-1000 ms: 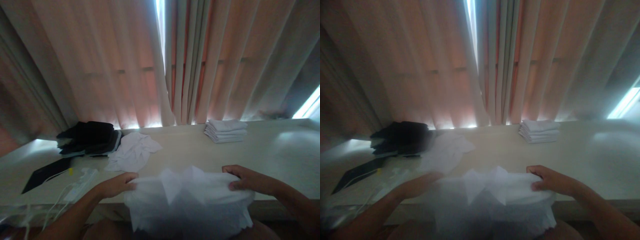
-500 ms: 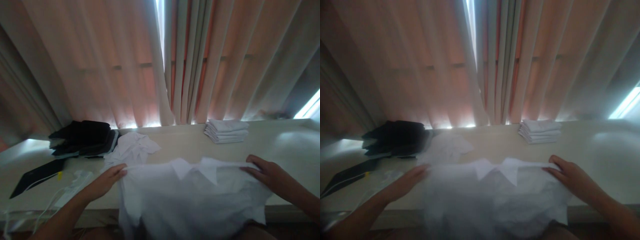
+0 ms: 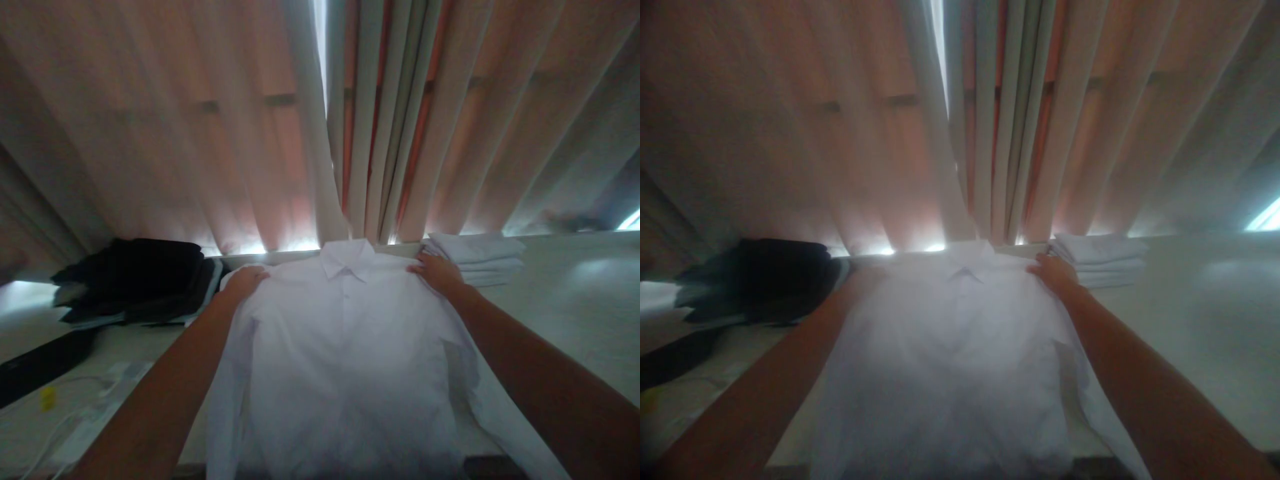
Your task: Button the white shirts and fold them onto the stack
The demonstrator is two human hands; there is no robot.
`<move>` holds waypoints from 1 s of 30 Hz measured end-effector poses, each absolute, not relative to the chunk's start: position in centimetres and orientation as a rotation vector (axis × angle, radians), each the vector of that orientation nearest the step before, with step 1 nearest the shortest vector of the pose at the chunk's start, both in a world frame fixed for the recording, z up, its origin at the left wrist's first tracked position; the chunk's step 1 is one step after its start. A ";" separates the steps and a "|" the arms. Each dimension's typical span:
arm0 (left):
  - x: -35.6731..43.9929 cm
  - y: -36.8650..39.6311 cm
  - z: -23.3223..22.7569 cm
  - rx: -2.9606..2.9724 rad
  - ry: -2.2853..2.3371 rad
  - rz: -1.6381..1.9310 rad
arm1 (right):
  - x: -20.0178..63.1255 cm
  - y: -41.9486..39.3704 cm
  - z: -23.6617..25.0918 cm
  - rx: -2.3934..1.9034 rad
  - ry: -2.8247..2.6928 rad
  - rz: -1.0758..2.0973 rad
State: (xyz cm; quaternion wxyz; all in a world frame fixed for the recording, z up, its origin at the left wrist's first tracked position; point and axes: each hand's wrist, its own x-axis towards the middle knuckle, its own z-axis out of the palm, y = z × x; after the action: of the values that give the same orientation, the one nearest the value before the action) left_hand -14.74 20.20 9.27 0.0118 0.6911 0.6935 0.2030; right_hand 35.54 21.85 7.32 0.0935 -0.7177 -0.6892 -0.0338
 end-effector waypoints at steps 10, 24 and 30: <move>-9.8 24.8 -4.6 2.167 2.318 0.224 | 33.3 28.4 -8.2 -2.230 -2.106 -0.058; -1.3 14.0 -15.4 2.730 1.404 0.043 | 24.0 23.0 -15.8 -1.138 -2.787 0.197; -1.1 12.6 -15.2 2.781 1.340 0.049 | 23.8 22.9 -14.6 -1.103 -2.853 0.237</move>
State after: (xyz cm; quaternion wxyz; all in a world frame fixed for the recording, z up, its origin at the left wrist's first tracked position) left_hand -1.09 12.61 -15.20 0.0269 0.9004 0.4338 0.0157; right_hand 23.80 22.91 -14.64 0.0367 -0.3592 -0.9293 0.0771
